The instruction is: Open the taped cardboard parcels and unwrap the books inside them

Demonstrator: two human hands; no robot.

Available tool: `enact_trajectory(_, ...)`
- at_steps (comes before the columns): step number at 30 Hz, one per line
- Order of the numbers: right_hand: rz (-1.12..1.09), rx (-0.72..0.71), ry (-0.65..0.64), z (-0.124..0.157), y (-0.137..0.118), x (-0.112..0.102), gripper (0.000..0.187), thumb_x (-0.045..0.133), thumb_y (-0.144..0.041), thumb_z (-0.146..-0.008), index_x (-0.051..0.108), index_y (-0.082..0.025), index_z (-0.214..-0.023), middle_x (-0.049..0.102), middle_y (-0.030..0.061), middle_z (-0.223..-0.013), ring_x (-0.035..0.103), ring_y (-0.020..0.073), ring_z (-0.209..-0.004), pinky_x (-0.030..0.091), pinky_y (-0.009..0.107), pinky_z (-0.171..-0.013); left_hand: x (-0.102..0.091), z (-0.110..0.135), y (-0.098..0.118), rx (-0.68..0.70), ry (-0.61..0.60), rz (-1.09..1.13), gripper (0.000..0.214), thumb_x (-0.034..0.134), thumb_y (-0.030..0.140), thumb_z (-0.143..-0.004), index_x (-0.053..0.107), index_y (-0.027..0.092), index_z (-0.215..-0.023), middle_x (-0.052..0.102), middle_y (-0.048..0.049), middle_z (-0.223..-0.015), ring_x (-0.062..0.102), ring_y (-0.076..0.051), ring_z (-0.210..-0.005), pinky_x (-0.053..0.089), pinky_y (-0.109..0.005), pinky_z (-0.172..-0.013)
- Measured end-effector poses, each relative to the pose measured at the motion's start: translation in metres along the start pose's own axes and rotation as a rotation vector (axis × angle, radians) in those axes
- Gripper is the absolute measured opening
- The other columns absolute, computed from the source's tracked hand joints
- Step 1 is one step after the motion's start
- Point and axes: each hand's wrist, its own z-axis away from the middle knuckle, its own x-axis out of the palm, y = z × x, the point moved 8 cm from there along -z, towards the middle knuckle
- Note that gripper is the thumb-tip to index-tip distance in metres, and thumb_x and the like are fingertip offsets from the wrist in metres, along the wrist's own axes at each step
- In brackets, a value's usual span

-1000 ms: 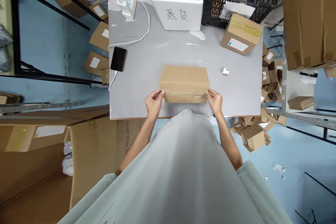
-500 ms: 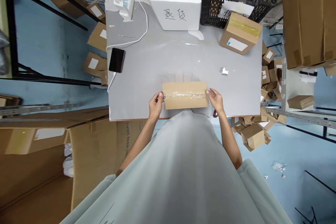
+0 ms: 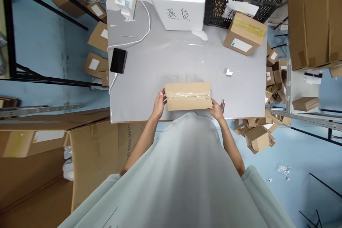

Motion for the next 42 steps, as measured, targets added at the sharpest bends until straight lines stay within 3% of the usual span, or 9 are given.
enact_trajectory(6, -0.176, -0.014, -0.036, -0.004, 0.001, 0.005, 0.053, 0.084, -0.043, -0.078, 0.076, -0.022, -0.126, 0.085, 0.0078, -0.117, 0.071, 0.0332, -0.127, 0.054, 0.049, -0.117, 0.015, -0.038, 0.022, 0.021, -0.131, -0.01, 0.068, 0.065, 0.077, -0.097, 0.069, 0.03, -0.145, 0.06, -0.014, -0.164, 0.061, -0.034, -0.146, 0.054, -0.054, -0.117)
enact_trajectory(10, -0.288, -0.039, 0.016, -0.005, 0.0, 0.001, 0.06, 0.09, -0.06, -0.071, 0.079, -0.023, -0.117, 0.084, 0.0094, -0.12, 0.073, 0.034, -0.128, 0.055, 0.052, -0.119, 0.005, -0.041, 0.046, 0.199, -0.108, -0.082, 0.066, 0.069, 0.08, -0.093, 0.068, 0.027, -0.132, 0.069, -0.0148, -0.143, 0.067, -0.028, -0.129, 0.058, -0.042, -0.105)
enact_trajectory(12, -0.331, -0.054, 0.077, -0.009, -0.002, -0.007, 0.065, 0.086, -0.068, -0.074, 0.079, -0.023, -0.12, 0.083, 0.0108, -0.128, 0.074, 0.0331, -0.129, 0.056, 0.05, -0.117, -0.006, -0.034, 0.065, 0.311, -0.057, -0.124, 0.062, 0.069, 0.082, -0.092, 0.067, 0.025, -0.115, 0.073, -0.0095, -0.115, 0.069, -0.022, -0.107, 0.058, -0.034, -0.094)
enact_trajectory(15, -0.357, -0.045, 0.176, -0.02, -0.005, -0.017, 0.072, 0.077, -0.077, -0.083, 0.077, -0.022, -0.129, 0.082, 0.0126, -0.132, 0.075, 0.032, -0.128, 0.058, 0.049, -0.115, -0.015, -0.014, 0.093, 0.402, 0.009, -0.169, 0.06, 0.07, 0.082, -0.092, 0.06, 0.024, -0.09, 0.058, 0.0002, -0.082, 0.056, -0.016, -0.076, 0.051, -0.027, -0.072)
enact_trajectory(23, -0.174, 0.002, 0.103, -0.055, -0.011, 0.0, 0.077, 0.057, -0.091, -0.085, 0.079, -0.019, -0.101, 0.085, 0.0097, -0.109, 0.075, 0.0307, -0.115, 0.061, 0.044, -0.104, 0.022, 0.04, 0.143, 0.346, 0.017, -0.223, 0.063, 0.063, 0.079, -0.099, 0.04, 0.025, -0.076, 0.038, 0.0031, -0.07, 0.04, -0.015, -0.062, 0.038, -0.029, -0.059)
enact_trajectory(29, -0.206, -0.009, 0.1, -0.051, -0.01, -0.005, 0.085, 0.058, -0.093, -0.084, 0.078, -0.019, -0.119, 0.084, 0.0126, -0.122, 0.073, 0.0301, -0.125, 0.059, 0.045, -0.11, 0.011, 0.041, 0.134, 0.307, 0.112, -0.335, 0.053, 0.068, 0.072, -0.099, 0.052, 0.025, -0.081, 0.052, 0.002, -0.074, 0.048, -0.017, -0.068, 0.044, -0.031, -0.069)
enact_trajectory(34, -0.277, -0.053, 0.233, -0.041, -0.023, -0.032, 0.079, 0.072, -0.08, -0.083, 0.073, -0.017, -0.13, 0.082, 0.0174, -0.13, 0.074, 0.035, -0.129, 0.054, 0.051, -0.119, -0.01, 0.028, 0.109, 0.277, 0.129, -0.363, 0.052, 0.062, 0.072, -0.102, 0.073, 0.022, -0.109, 0.074, -0.0066, -0.102, 0.067, -0.023, -0.091, 0.054, -0.035, -0.087)
enact_trajectory(38, -0.287, -0.131, 0.255, -0.03, -0.034, -0.044, 0.067, 0.076, -0.075, -0.084, 0.071, -0.021, -0.123, 0.079, 0.0176, -0.136, 0.072, 0.0345, -0.132, 0.053, 0.053, -0.122, -0.005, 0.01, 0.097, 0.322, 0.077, -0.357, 0.064, 0.06, 0.074, -0.102, 0.075, 0.021, -0.137, 0.073, -0.016, -0.135, 0.066, -0.031, -0.126, 0.056, -0.042, -0.105)
enact_trajectory(42, -0.256, -0.115, 0.275, -0.013, -0.022, -0.033, 0.056, 0.072, -0.073, -0.086, 0.064, -0.025, -0.114, 0.078, 0.0166, -0.133, 0.069, 0.0332, -0.137, 0.057, 0.053, -0.117, 0.011, -0.015, 0.077, 0.267, -0.022, -0.231, 0.069, 0.061, 0.074, -0.101, 0.071, 0.023, -0.147, 0.069, -0.0155, -0.152, 0.067, -0.031, -0.13, 0.056, -0.046, -0.114)
